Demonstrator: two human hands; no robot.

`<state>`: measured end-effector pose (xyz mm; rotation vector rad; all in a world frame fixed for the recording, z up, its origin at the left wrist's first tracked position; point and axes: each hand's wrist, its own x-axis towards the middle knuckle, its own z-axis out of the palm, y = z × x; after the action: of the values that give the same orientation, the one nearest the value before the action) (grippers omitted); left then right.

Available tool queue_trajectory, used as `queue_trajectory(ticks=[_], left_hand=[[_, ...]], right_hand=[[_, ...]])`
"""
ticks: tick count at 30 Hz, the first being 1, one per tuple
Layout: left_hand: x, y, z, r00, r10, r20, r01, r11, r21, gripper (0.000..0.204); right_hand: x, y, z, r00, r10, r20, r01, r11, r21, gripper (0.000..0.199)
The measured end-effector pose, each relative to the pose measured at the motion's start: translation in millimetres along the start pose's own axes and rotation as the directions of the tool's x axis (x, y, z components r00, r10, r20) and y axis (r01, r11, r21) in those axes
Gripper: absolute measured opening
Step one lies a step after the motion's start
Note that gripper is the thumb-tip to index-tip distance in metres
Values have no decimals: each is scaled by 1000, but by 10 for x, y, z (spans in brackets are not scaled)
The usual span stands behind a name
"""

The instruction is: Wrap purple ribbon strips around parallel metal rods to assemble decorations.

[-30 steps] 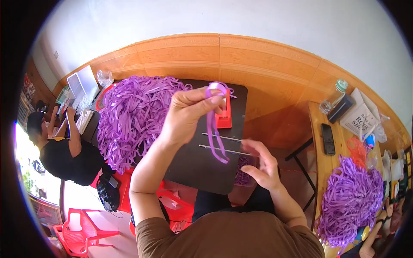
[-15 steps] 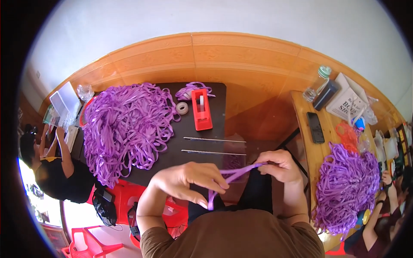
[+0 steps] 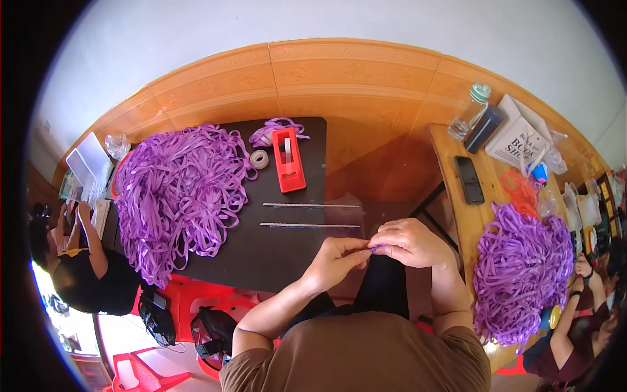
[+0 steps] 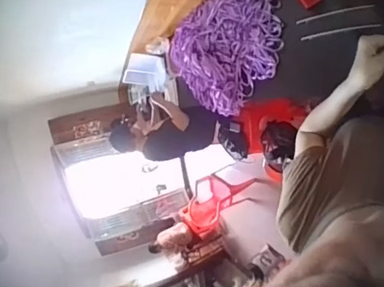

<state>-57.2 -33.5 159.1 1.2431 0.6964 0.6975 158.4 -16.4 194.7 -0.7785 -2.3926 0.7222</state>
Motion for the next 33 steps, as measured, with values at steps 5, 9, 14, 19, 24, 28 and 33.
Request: queue_trajectory(ticks=[5,9,14,19,24,28,33], left_hand=[[-19,-455,187,992,-43,-120,14,972,-235,18],[29,-703,216,964,-262,-50,160,717,-678,17],[113,-1121,280,948,-273,-163,129,798,-588,17],[284,-1369,267,930,-137,-340,-31,895,-445,17],[569,-1448,185,857,92,-507,-246,938,-245,13],[708,-1512,72,710,297,-639,-362,932,30,10],[825,-1489,-1,550,426,-718,-347,899,268,12]], right_hand=[[-59,53,-10,999,42,-2,-42,996,85,22],[-143,260,24,998,45,-42,-46,999,-13,18],[-231,454,198,992,70,-101,-99,940,-327,11],[-207,655,404,988,-58,-142,-54,734,-677,20],[-54,1027,581,873,-260,-413,-97,737,-669,27],[225,1147,638,787,-362,-499,-60,761,-646,32],[477,1391,786,764,-362,-534,-40,800,-599,35]])
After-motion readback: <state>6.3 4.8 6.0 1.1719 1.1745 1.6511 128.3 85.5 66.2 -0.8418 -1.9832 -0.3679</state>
